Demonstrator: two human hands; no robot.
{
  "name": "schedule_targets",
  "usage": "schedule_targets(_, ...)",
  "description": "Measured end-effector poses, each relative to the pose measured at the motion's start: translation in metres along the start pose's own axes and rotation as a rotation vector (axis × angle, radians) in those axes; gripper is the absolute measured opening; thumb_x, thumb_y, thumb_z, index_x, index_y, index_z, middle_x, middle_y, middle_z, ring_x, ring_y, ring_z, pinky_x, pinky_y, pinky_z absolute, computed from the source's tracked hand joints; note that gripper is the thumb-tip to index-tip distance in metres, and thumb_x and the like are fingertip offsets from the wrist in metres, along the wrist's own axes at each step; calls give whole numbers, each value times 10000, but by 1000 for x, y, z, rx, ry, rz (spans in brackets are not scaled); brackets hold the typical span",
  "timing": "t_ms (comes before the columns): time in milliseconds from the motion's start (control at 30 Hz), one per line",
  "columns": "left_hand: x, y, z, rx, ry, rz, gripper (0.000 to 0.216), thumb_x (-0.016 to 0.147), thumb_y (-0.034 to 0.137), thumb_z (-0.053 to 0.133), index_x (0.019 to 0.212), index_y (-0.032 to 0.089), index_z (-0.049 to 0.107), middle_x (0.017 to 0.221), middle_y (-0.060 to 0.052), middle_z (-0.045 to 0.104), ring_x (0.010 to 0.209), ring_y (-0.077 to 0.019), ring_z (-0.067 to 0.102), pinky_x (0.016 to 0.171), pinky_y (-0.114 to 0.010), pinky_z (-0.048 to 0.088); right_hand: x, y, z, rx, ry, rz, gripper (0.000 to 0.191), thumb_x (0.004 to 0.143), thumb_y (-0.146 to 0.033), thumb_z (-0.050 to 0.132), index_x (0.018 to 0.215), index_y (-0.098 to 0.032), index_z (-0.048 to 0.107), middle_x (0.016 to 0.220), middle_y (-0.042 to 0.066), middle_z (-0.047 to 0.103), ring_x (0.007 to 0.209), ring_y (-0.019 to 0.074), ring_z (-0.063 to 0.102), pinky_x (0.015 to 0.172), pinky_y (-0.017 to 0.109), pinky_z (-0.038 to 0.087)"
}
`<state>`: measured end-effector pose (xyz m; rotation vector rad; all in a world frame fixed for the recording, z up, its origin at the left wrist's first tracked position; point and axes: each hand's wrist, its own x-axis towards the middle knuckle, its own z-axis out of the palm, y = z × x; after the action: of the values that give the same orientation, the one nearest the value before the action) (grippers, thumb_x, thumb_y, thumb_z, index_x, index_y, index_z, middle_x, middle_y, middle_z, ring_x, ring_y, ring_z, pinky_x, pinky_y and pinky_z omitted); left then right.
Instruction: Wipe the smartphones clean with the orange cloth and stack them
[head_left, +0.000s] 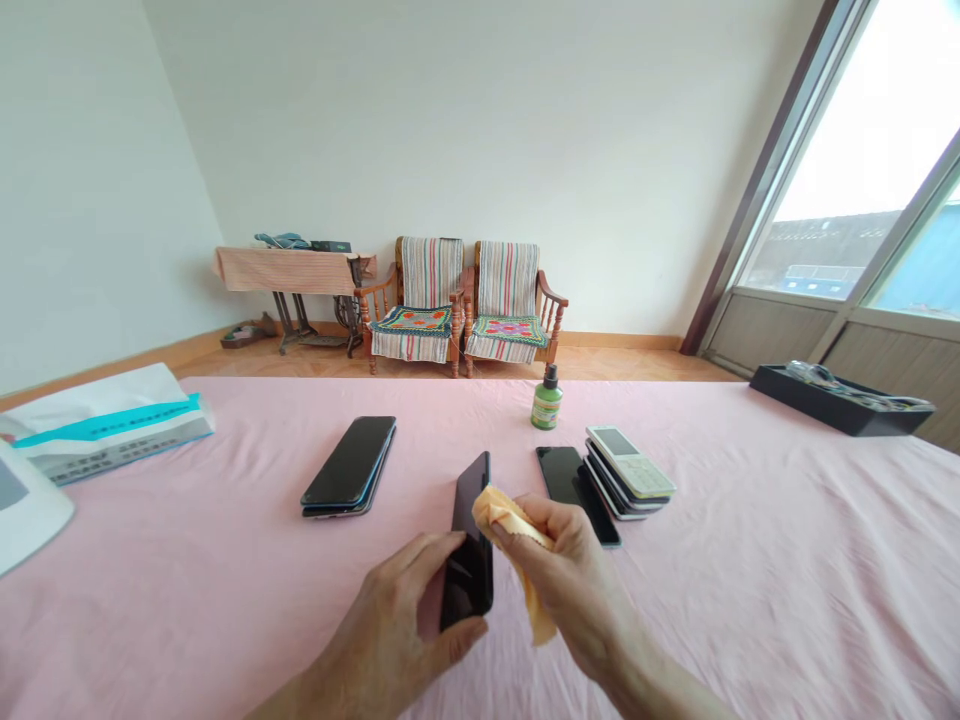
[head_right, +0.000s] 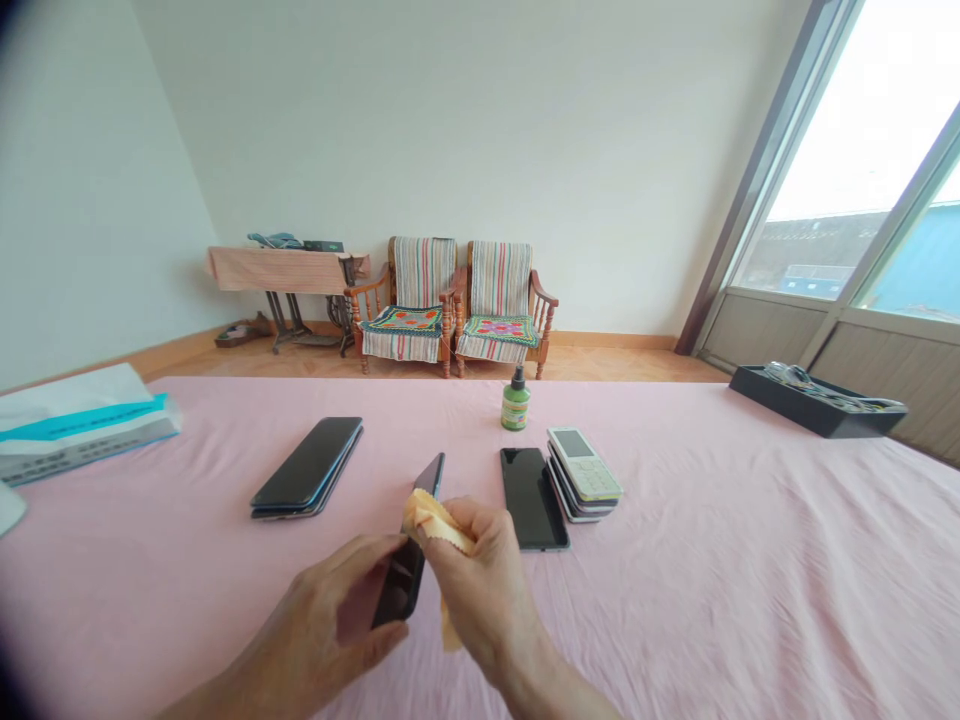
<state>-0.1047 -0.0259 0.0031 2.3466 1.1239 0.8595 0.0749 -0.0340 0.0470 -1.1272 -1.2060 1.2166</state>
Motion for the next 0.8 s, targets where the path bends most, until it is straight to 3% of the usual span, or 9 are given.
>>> schedule_targets(133,-4,2,1,70,110,34,341,756,246,677,1077,196,572,870,-29,661,775,-186,646,717,-284,534,1,3,11,-1,-57,-13,397,765,-497,649,647,-120,606,593,-39,400,582,88,312,516,221,241)
schedule_targets(267,-7,6,0,136,208,96,123,770,131,566,880,173,602,650,16,577,531,-121,568,513,-211,462,0,11,15,-51,-95,-50,365,805,-466,614,665,-129,621,605,-31,429,597,100,364,538,223,285)
schedule_targets(433,-6,5,-3,214,264,159,134,823,108,494,728,168,567,586,19,504,487,-107,518,480,-199,406,1,24,7,-307,-6,-340,212,853,-243,555,672,-161,627,688,-3,510,645,120,478,576,223,367)
schedule_targets(500,-5,4,-3,235,283,162,178,828,97,487,673,175,527,575,23,483,484,-103,504,478,-199,385,-1,32,4,-379,-5,-478,147,855,-154,534,784,-183,659,747,6,542,683,124,526,609,219,407)
schedule_targets(667,-7,6,-3,247,283,193,203,821,103,512,645,188,458,560,40,447,466,-93,457,459,-201,335,-9,50,3,-498,-204,-841,375,841,-69,529,1174,-233,581,927,54,572,807,146,581,677,228,480)
schedule_targets(800,-8,5,-1,233,306,190,224,832,97,513,638,188,451,556,44,438,461,-88,443,460,-201,329,-13,53,8,-554,-237,-887,397,840,-59,506,1211,-195,549,941,82,568,847,173,578,711,260,502)
